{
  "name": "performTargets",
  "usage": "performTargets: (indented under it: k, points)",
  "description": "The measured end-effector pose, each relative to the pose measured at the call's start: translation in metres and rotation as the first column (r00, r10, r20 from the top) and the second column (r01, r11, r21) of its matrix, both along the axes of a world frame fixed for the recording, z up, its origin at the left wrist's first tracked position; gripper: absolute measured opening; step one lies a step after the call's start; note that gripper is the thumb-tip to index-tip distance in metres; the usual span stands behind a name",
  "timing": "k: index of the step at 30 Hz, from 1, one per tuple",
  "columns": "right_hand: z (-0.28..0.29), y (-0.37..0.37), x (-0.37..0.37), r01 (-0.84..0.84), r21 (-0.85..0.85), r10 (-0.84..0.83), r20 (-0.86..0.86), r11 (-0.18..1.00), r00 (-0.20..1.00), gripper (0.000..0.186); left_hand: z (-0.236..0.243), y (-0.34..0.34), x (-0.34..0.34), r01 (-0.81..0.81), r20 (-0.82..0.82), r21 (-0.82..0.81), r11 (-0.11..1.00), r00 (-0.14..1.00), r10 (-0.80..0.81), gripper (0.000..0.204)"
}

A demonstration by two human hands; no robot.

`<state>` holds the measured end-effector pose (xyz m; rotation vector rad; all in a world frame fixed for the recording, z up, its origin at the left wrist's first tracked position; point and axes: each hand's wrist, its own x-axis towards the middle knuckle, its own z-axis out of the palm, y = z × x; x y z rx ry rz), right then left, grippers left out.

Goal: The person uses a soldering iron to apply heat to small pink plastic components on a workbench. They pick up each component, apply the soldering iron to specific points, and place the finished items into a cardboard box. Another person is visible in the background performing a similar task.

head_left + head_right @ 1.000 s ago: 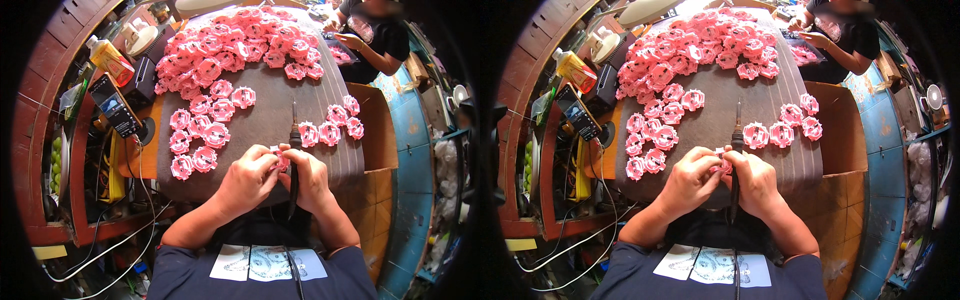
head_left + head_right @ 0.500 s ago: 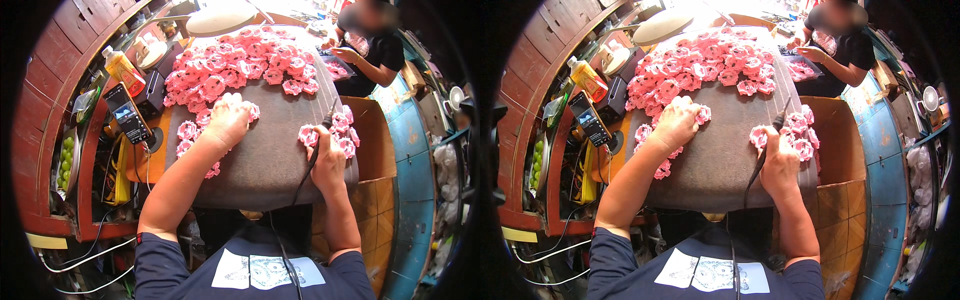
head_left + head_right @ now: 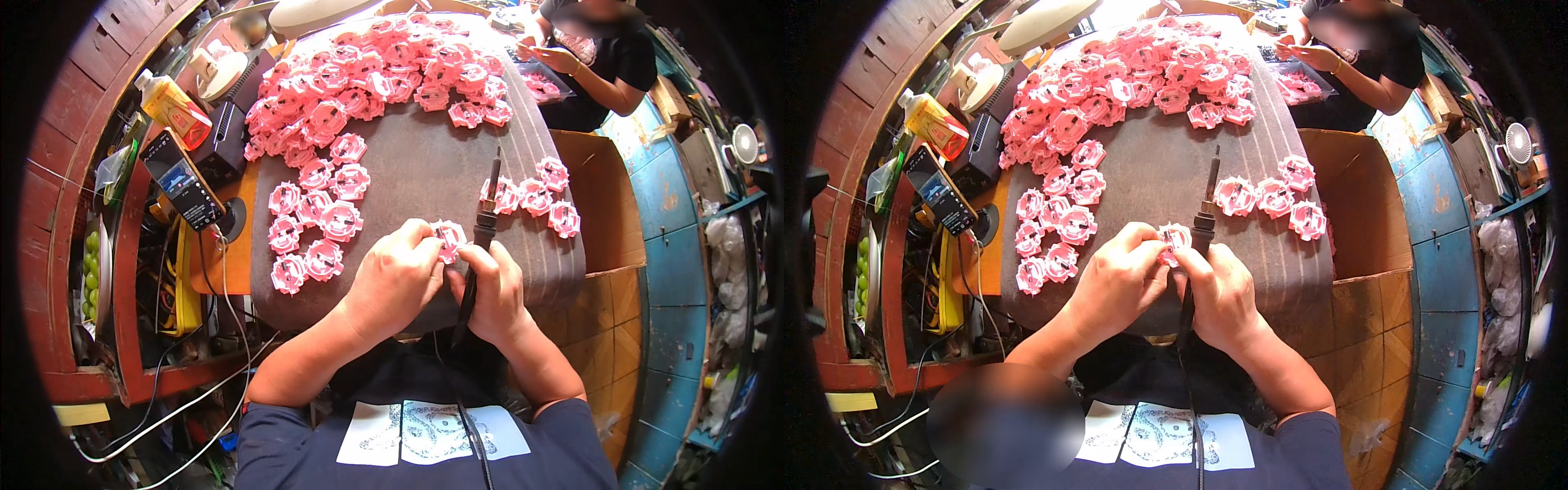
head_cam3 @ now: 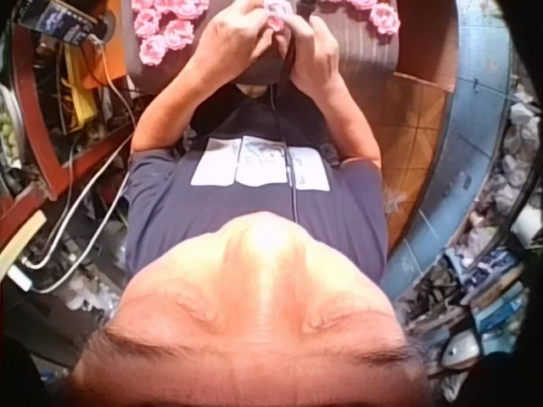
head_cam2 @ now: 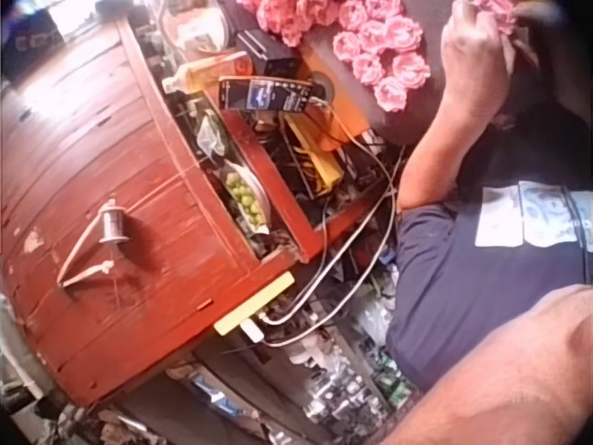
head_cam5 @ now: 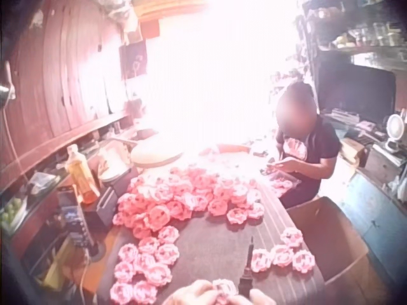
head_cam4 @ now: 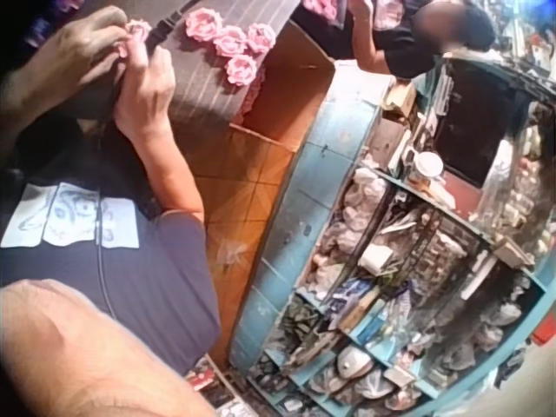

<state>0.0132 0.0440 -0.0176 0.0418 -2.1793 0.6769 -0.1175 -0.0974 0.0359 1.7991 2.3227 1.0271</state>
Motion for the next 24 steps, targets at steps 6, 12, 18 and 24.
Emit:
performTargets:
  k: [6, 12, 18, 24]
  points:
    - [0.001, 0.0, 0.001, -0.025, -0.046, 0.024, -0.017, 0.999, 1.0, 0.059, -0.005, 0.002, 0.003, -0.003, -0.068, -0.003, 1.0, 0.998, 0.003, 0.022]
    - [0.003, -0.001, 0.007, -0.064, -0.13, 0.069, 0.034, 0.989, 0.997, 0.05, -0.004, 0.0, 0.01, -0.005, -0.092, -0.013, 1.0, 0.996, 0.004, 0.024]
    - [0.012, 0.0, 0.004, -0.104, -0.146, 0.108, 0.023, 0.984, 0.994, 0.039, -0.005, -0.007, 0.016, -0.059, 0.087, 0.103, 0.993, 0.995, 0.05, 0.034]
    - [0.011, -0.003, 0.004, -0.14, -0.228, 0.148, 0.018, 0.964, 0.989, 0.056, -0.022, -0.008, 0.019, -0.039, 0.278, 0.18, 0.983, 0.961, -0.012, 0.033]
